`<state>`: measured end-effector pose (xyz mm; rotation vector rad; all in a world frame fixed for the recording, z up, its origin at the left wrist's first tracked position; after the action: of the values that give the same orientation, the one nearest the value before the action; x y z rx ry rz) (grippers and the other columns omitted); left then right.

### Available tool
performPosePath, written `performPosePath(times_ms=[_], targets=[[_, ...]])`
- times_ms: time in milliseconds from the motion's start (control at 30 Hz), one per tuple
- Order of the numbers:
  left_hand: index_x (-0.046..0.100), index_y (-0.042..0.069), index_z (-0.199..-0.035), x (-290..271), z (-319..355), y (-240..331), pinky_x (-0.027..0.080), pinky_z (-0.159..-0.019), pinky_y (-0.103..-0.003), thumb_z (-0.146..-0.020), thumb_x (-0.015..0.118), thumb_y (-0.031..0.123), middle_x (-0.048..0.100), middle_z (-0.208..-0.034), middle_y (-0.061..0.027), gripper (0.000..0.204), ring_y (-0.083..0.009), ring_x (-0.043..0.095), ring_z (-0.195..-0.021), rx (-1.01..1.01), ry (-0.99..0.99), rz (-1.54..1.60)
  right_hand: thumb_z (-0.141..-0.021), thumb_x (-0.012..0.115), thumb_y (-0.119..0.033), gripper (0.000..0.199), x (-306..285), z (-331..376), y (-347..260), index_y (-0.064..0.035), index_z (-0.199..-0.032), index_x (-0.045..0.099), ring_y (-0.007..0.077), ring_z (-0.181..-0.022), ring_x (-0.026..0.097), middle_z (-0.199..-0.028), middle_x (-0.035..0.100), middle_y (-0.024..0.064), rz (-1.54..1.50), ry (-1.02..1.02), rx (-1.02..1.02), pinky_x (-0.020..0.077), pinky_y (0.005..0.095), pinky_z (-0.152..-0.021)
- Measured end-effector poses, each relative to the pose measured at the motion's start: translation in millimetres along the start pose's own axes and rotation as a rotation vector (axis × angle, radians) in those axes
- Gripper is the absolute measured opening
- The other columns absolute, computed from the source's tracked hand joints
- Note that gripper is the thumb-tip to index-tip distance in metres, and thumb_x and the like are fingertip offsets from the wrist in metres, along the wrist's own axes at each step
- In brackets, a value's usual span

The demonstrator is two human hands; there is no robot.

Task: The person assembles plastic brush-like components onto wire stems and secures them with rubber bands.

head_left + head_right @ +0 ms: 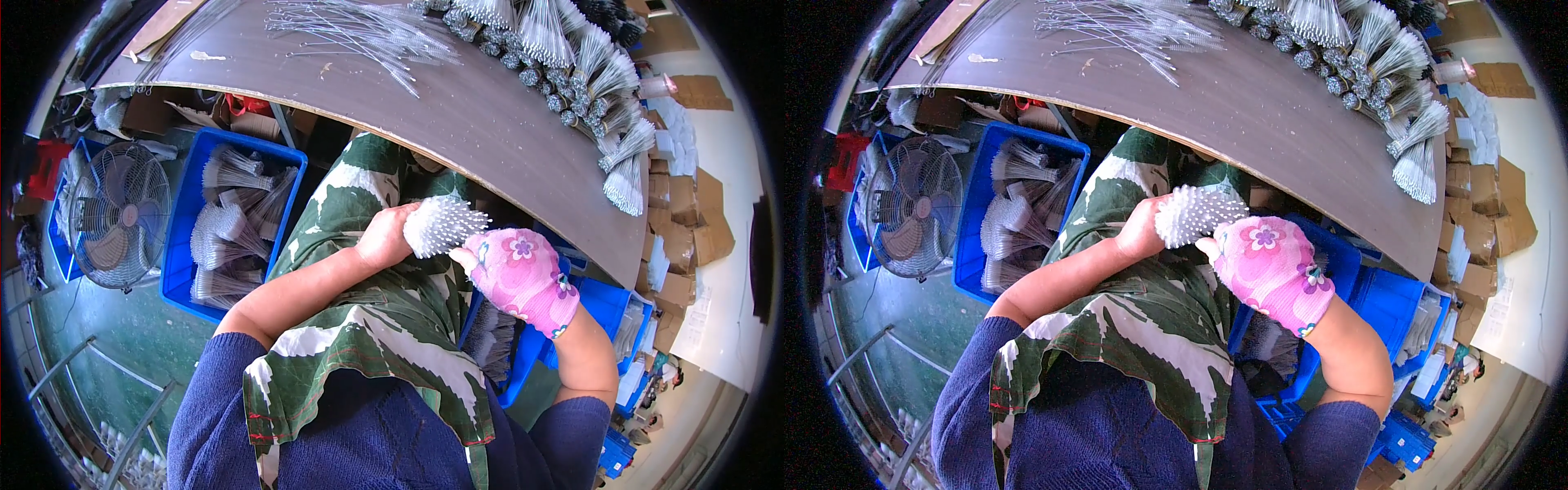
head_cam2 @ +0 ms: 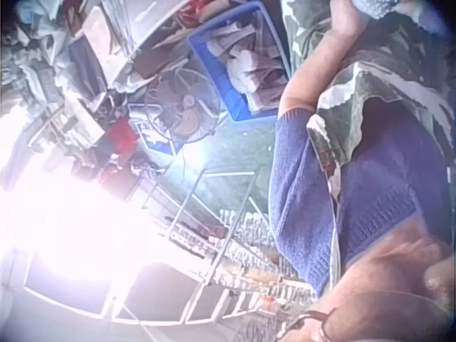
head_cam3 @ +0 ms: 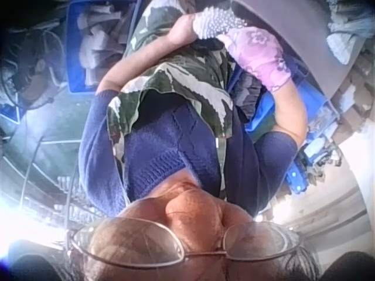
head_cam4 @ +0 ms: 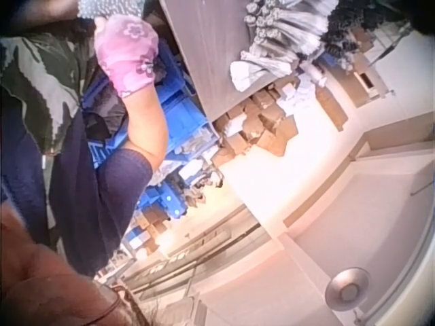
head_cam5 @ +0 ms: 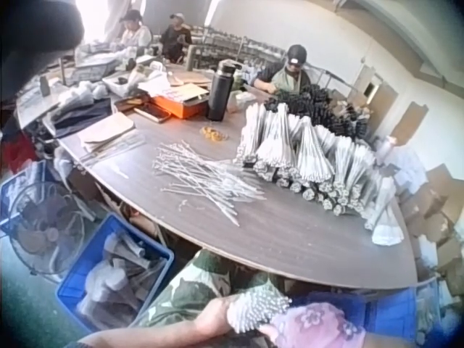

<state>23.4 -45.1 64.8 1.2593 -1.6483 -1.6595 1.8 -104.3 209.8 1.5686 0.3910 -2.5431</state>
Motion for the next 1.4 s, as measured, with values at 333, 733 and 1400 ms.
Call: performPosePath(times_ms=[333, 733, 1400], targets=[[0.057, 0.0, -0.106, 4, 0, -3, 0.048, -0.08, -0.039, -0.074, 0.062, 0.018, 0.062, -0.098, -0.0208, 0.037, -0.0354, 0.059, -0.091, 0.004, -0.004, -0.008, -0.086, 0.054, -0.029, 0.027, 0, 2, 5, -0.0066, -0.075, 0.062, 0.0323, -0.064, 0.057, -0.064, 0.057, 0.0138, -0.165, -0.03, -0.045, 0.0442, 0.0402, -0.058], [0.056, -0.001, -0.105, 6, 6, -13, 0.049, -0.078, -0.039, -0.073, 0.064, 0.018, 0.061, -0.1, -0.019, 0.039, -0.035, 0.059, -0.091, -0.045, 0.093, -0.062, -0.088, 0.051, -0.024, 0.023, 14, 1, 7, -0.0046, -0.084, 0.063, 0.0339, -0.067, 0.057, -0.069, 0.057, 0.0157, -0.273, -0.012, -0.129, 0.0435, 0.0439, -0.059], [0.055, 0.001, -0.11, 2, 7, 0, 0.049, -0.079, -0.038, -0.071, 0.064, 0.015, 0.061, -0.103, -0.0163, 0.043, -0.0338, 0.06, -0.091, -0.058, 0.083, -0.046, -0.087, 0.054, -0.02, 0.021, 30, 4, 15, -0.0028, -0.09, 0.065, 0.0261, -0.061, 0.058, -0.069, 0.06, 0.011, -0.546, -0.022, -0.085, 0.0443, 0.0348, -0.057]])
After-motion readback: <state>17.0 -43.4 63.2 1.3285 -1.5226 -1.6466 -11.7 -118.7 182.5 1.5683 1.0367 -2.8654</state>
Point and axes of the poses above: each hand's wrist, its own z-axis away from the middle knuckle, its own x-axis out of the palm, y = z × x, the point moved 10 cm from there along -z, towards the middle knuckle
